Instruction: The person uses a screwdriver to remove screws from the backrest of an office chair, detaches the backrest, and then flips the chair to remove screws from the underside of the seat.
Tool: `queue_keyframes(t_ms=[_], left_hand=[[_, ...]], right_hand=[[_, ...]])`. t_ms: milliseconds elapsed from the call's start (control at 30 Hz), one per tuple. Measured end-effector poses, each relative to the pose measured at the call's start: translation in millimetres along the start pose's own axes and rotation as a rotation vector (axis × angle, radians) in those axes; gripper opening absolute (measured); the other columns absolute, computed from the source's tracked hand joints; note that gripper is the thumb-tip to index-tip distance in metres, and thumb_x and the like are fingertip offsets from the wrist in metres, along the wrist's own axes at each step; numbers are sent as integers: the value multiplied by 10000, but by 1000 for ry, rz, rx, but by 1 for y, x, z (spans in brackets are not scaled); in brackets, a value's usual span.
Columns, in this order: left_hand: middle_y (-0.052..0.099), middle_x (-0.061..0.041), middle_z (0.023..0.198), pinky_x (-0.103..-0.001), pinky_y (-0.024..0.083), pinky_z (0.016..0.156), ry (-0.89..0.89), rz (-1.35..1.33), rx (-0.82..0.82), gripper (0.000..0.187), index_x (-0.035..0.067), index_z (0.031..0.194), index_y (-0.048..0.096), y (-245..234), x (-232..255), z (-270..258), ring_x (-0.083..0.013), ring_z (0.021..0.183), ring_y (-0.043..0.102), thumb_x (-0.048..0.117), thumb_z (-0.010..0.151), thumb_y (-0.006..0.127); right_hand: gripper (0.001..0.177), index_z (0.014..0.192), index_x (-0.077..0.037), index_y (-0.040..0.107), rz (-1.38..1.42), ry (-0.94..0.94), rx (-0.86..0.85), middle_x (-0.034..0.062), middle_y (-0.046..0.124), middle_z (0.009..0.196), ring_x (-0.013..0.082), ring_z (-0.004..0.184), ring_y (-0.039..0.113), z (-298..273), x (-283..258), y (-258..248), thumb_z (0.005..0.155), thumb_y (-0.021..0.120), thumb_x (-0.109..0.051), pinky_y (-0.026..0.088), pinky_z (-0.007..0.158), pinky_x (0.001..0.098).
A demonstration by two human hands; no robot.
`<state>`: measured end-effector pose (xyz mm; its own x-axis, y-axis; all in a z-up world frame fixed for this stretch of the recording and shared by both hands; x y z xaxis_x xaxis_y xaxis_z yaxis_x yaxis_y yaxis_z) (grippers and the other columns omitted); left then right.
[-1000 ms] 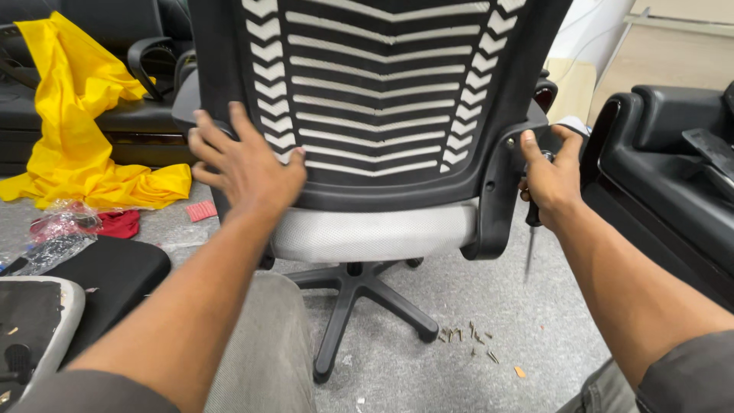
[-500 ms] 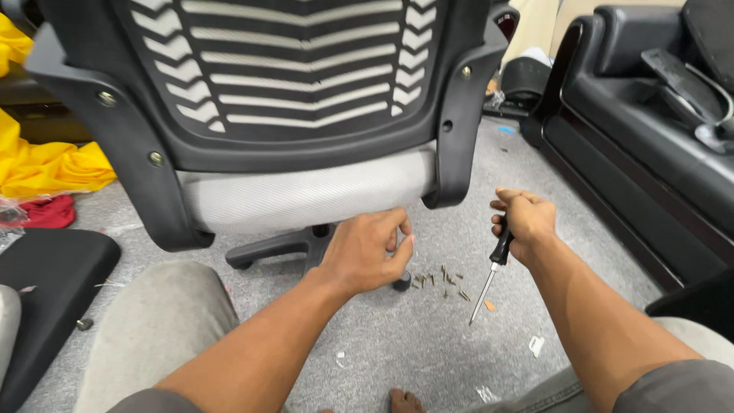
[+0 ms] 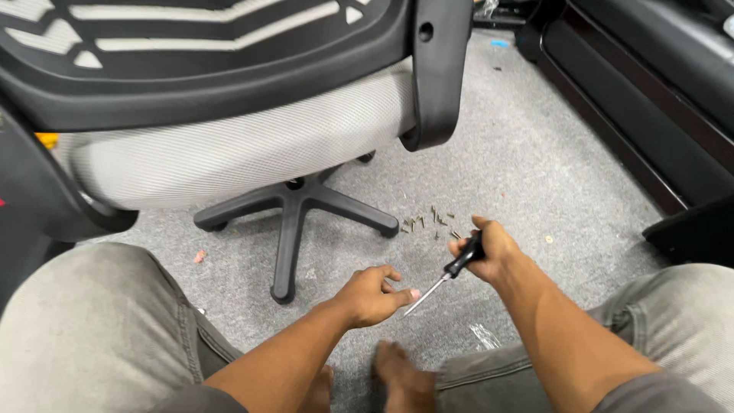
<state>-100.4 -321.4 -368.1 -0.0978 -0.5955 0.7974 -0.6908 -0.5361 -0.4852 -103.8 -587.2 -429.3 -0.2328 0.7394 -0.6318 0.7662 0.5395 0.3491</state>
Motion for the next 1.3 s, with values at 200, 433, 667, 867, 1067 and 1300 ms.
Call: queue_keyframes(t_ms=[200, 433, 667, 867, 1067, 1300], left_hand=[[721, -116, 868, -345, 546, 567, -249, -331, -246, 556, 37, 1271, 610, 43, -9, 23, -204, 661, 686, 491, 972, 492], [568, -61, 774, -342, 348, 481, -312, -342, -258, 580, 95, 1139, 716, 59, -24, 55, -162, 563, 439, 600, 1014, 458], [644, -40, 693, -377, 479, 703, -337, -123, -115, 587, 100, 820, 714, 56, -58, 60, -177, 671, 623, 643, 934, 523], [654, -73, 713, -435, 499, 701, -423, -73, -91, 592, 68, 811, 686, 50, -80, 49, -235, 700, 654, 622, 940, 523], [723, -139, 811, -451, 534, 789, -441, 22, -17, 592, 43, 856, 711, 48, -104, 38, -306, 826, 719, 612, 923, 560], [735, -142, 845, -468, 532, 784, -553, 4, -74, 583, 46, 889, 720, 54, -122, 8, -302, 842, 721, 592, 951, 525]], right_hand=[[327, 955, -76, 430, -23, 148, -4, 99, 423, 863, 222, 728, 482, -30, 49, 16, 1038, 518, -380, 567, 826, 532], [376, 996, -109, 550, -150, 294, -68, 84, 530, 908, 232, 838, 540, -34, 71, 16, 1036, 377, -440, 498, 817, 453], [302, 1013, -115, 603, -481, 221, 6, 26, 562, 874, 172, 795, 509, -6, 90, -27, 1051, 450, -373, 472, 782, 390], [242, 1057, -48, 673, -843, 212, 176, 75, 620, 937, 213, 818, 587, 23, 109, -86, 947, 639, -261, 498, 803, 419], [383, 1144, 55, 654, -898, 233, 344, 191, 636, 1103, 317, 911, 597, 81, 134, -156, 869, 754, -192, 537, 804, 498], [398, 1193, 53, 628, -884, 306, 538, 210, 620, 1160, 319, 965, 601, 96, 165, -247, 883, 744, -169, 546, 830, 480]])
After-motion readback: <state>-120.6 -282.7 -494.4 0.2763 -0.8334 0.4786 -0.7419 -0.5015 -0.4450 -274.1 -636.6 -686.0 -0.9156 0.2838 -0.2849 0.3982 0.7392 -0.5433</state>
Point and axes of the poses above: each hand's wrist, its own z-axis towards the middle knuckle, its own y-axis out of the palm, x = y × z, the point moved 7 cm from there along z, towards the middle knuckle
